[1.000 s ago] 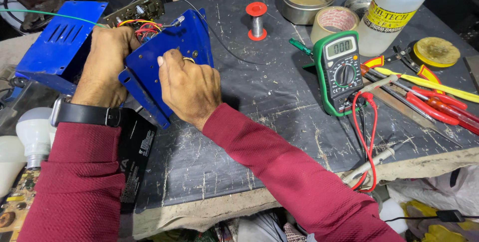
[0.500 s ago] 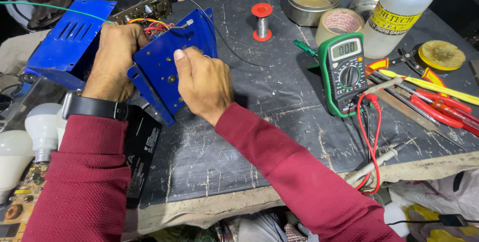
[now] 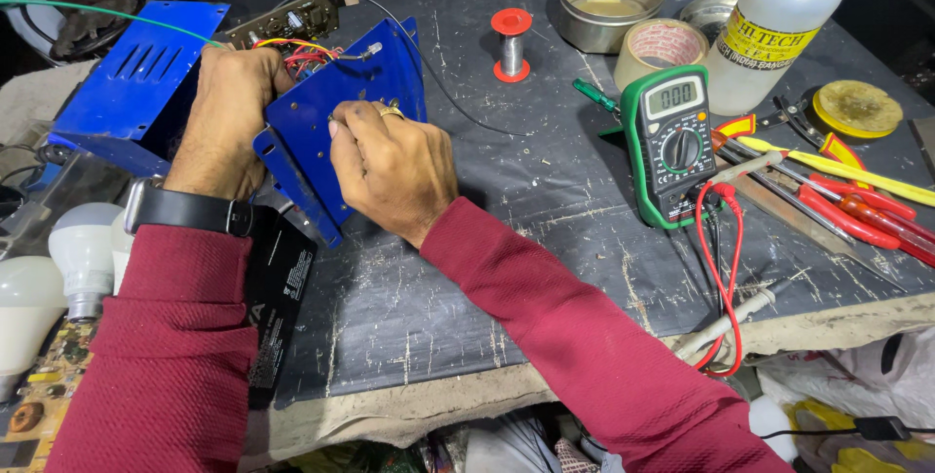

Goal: The person works on a blue metal electronic enclosure, using a screwdriver to remove screws and detach a circuit board. They manipulate the internal wiring and components, then reassemble the enclosure by screwing the casing back together.

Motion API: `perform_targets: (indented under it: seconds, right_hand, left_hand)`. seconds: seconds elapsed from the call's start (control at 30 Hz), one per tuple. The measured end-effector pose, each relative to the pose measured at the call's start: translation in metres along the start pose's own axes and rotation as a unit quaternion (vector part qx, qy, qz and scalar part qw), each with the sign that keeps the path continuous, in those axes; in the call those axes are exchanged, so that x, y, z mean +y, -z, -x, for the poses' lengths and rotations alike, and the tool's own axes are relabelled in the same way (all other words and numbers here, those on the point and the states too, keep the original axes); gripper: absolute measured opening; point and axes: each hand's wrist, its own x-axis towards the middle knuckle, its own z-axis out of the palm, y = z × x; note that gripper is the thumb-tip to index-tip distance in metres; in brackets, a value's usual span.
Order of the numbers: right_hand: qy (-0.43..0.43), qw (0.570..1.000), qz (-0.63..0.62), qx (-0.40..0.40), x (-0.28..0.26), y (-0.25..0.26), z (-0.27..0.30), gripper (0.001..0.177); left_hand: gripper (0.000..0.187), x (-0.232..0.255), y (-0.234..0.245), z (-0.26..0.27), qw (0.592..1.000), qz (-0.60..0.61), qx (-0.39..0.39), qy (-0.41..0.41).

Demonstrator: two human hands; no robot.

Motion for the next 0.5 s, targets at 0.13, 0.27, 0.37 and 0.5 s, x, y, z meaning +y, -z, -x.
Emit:
perform_targets:
  seconds: [0.13,0.27,0.37,0.5]
  right_hand:
    - [0.042,0.999,0.012,0.012,0.004,-0.002,0.0,0.007]
    - [0.028,0.999,0.033,0.021,0.003,-0.009,0.001,0.009]
    - [0.007,0.999,0.042,0.023,0.006,-0.015,0.007,0.006]
    - [-0.013,0.996,0.086,0.035,0.008,-0.025,0.016,0.01]
  left_hand:
    - [0.009,-0.002,-0.004,-0.001,0.998,-0.002,0.034,-0.049]
    - [0.014,0.001,-0.009,-0.006,0.957,0.241,0.013,0.159]
    - [0.016,0.006,-0.006,-0.008,0.901,0.381,0.005,0.208]
    - [0.015,0.022,-0.003,-0.019,0.914,0.36,-0.036,0.183]
